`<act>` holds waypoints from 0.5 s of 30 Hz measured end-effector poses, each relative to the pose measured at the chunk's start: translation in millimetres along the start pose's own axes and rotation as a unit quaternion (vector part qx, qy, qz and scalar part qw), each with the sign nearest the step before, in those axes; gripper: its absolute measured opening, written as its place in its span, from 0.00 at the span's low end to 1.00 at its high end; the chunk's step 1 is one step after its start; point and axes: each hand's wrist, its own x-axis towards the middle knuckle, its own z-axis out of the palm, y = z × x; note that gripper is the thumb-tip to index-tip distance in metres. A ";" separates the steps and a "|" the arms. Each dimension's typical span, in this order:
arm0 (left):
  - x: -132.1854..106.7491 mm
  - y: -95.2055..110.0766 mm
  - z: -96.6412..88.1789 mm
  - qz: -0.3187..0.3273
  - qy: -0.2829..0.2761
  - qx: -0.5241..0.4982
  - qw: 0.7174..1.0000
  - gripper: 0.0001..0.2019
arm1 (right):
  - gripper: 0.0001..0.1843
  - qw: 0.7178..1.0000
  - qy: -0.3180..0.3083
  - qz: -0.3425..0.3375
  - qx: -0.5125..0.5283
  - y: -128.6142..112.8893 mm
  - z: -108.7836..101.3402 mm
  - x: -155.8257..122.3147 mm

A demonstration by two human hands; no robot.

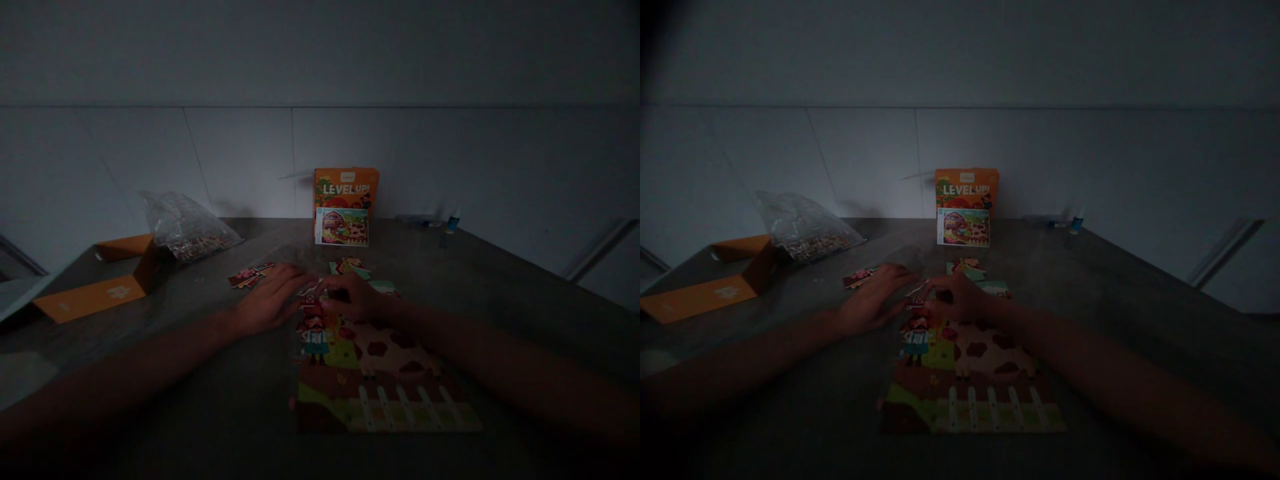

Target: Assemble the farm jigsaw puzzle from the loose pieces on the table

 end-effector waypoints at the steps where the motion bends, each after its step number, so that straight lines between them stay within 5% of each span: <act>1: 0.5 1.1 -0.3 0.013 -0.001 -0.003 1.000 0.19 | 0.13 1.000 -0.004 0.000 0.004 -0.5 0.4 0.3; 4: 0.9 2.9 -0.1 0.030 -0.027 -0.039 0.998 0.17 | 0.14 1.000 -0.007 0.005 -0.013 -1.1 1.3 1.6; 15: 5.7 -4.4 6.0 -0.060 -0.124 -0.111 0.984 0.17 | 0.12 0.990 -0.003 0.029 -0.134 -0.8 2.5 1.7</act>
